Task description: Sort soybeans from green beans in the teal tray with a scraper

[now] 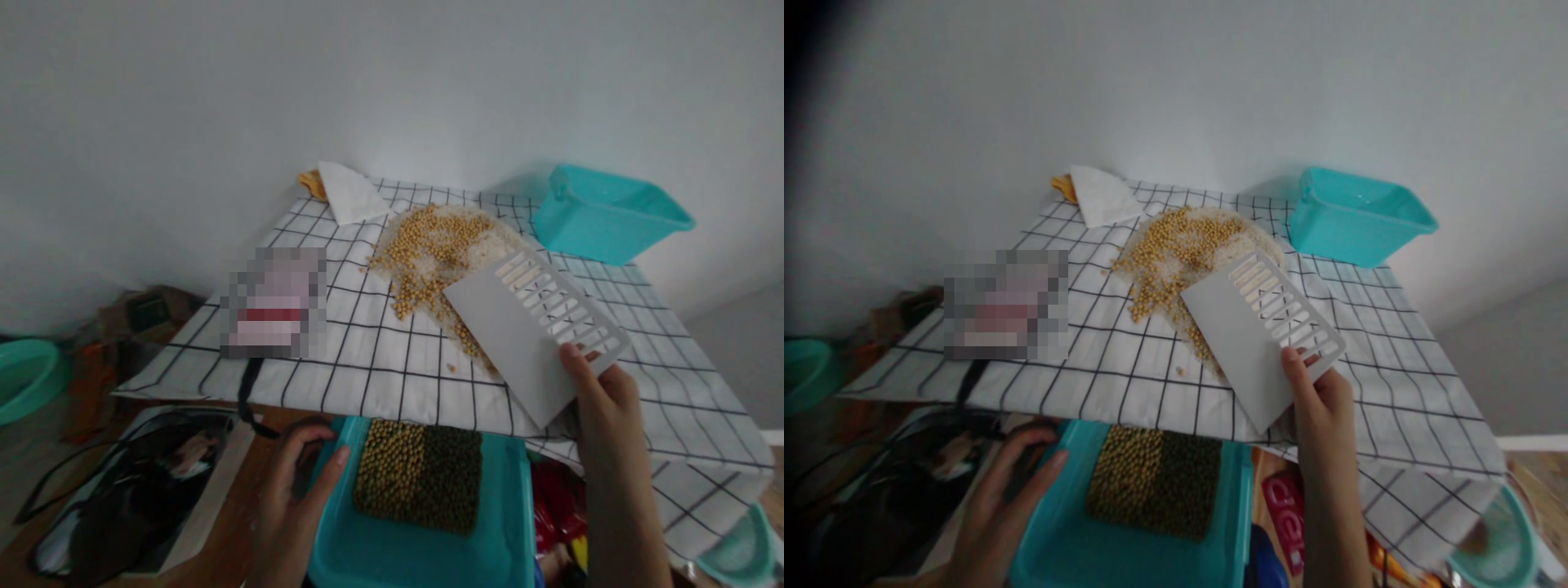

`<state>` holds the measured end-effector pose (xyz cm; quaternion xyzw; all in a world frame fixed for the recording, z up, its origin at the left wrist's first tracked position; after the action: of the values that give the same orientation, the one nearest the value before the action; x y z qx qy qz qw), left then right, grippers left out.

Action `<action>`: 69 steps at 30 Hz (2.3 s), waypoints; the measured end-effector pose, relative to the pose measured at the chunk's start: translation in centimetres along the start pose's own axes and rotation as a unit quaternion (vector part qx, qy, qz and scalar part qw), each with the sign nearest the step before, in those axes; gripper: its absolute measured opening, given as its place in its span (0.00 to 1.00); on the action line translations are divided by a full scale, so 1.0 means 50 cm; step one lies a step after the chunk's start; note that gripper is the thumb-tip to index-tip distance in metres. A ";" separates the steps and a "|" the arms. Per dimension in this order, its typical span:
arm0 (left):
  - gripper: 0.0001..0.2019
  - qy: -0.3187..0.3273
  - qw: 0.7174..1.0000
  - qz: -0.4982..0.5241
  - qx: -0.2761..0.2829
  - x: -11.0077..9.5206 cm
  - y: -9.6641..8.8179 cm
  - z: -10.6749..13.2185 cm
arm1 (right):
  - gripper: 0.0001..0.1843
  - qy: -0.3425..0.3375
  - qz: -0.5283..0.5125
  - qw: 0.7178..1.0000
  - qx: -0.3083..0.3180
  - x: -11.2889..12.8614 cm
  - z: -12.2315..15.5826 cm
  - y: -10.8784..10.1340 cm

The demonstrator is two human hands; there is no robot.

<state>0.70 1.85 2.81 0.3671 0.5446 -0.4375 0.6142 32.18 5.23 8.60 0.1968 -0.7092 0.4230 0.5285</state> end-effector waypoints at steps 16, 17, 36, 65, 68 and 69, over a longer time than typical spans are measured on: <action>0.13 0.011 0.997 -0.063 0.032 0.008 -0.016 -0.011 | 0.20 -0.019 -0.003 1.000 0.010 -0.017 -0.005 -0.004; 0.13 0.011 0.997 -0.063 0.031 0.008 -0.016 -0.012 | 0.20 -0.019 -0.008 1.000 0.010 -0.016 -0.004 -0.004; 0.14 -0.002 0.999 -0.048 0.018 0.007 -0.011 -0.011 | 0.23 0.019 0.015 0.998 0.057 0.003 0.010 -0.010; 0.14 -0.011 0.999 -0.036 0.014 0.007 -0.010 -0.010 | 0.22 0.045 -0.021 0.998 0.045 -0.005 0.013 -0.012; 0.13 0.009 1.000 -0.028 -0.002 0.010 -0.008 -0.010 | 0.21 0.044 -0.007 0.997 0.066 -0.006 0.015 -0.012; 0.13 0.012 1.000 -0.026 -0.006 0.010 -0.008 -0.010 | 0.21 0.044 -0.005 0.996 0.072 -0.006 0.016 -0.012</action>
<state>0.18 2.08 2.25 0.3544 0.5635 -0.4456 0.5986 32.25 4.19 8.48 0.2190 -0.6519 0.4786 0.5458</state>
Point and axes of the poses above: each hand's wrist, its own z-axis away from the middle knuckle, its own y-axis out of the palm, x = y × z, the point moved 1 cm from there along -z, towards the middle knuckle, and after that the axes turned 14 degrees about z, right-handed, at the moved point
